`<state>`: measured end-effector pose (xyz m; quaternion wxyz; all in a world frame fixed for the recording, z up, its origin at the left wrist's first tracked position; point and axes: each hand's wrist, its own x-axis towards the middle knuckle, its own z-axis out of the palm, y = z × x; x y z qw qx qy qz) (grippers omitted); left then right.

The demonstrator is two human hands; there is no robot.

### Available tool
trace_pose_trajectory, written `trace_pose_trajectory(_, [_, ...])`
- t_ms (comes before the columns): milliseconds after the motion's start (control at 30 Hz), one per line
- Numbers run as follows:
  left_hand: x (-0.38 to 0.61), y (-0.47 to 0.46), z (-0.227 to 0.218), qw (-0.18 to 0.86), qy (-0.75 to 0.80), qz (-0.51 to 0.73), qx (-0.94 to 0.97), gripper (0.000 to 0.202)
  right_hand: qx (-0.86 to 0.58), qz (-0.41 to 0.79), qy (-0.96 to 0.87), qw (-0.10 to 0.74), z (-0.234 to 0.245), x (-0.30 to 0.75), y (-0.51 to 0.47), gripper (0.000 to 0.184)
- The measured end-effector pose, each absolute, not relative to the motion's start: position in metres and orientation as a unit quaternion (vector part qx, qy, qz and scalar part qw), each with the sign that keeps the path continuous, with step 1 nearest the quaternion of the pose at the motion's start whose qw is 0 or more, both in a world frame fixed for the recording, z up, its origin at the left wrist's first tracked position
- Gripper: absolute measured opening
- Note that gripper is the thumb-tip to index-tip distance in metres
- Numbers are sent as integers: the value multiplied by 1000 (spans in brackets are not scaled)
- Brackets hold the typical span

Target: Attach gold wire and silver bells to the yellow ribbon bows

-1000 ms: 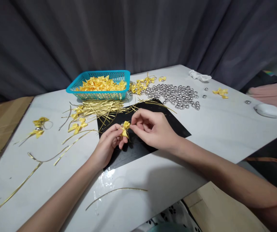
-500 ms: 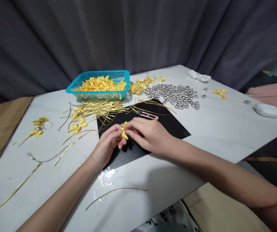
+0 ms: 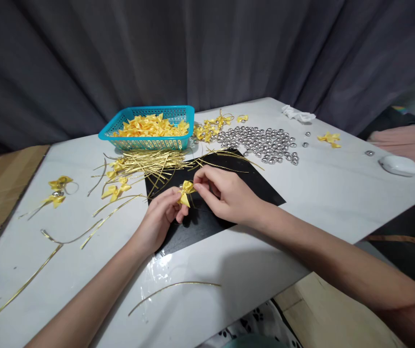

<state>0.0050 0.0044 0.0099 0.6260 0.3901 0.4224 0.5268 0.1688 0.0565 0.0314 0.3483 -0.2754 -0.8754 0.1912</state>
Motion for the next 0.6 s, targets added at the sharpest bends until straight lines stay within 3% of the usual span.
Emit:
trace_pose_trajectory(133, [5, 4, 9, 626, 419, 529, 390, 16, -238, 165, -873, 393, 28, 168, 54, 6])
trace_pose_trajectory(400, [5, 4, 9, 634, 412, 526, 390, 14, -220, 148, -878, 399, 22, 166, 55, 12])
trace_pose_trajectory(600, [4, 4, 9, 642, 407, 519, 390, 15, -228, -34, -917, 326, 22, 166, 52, 22])
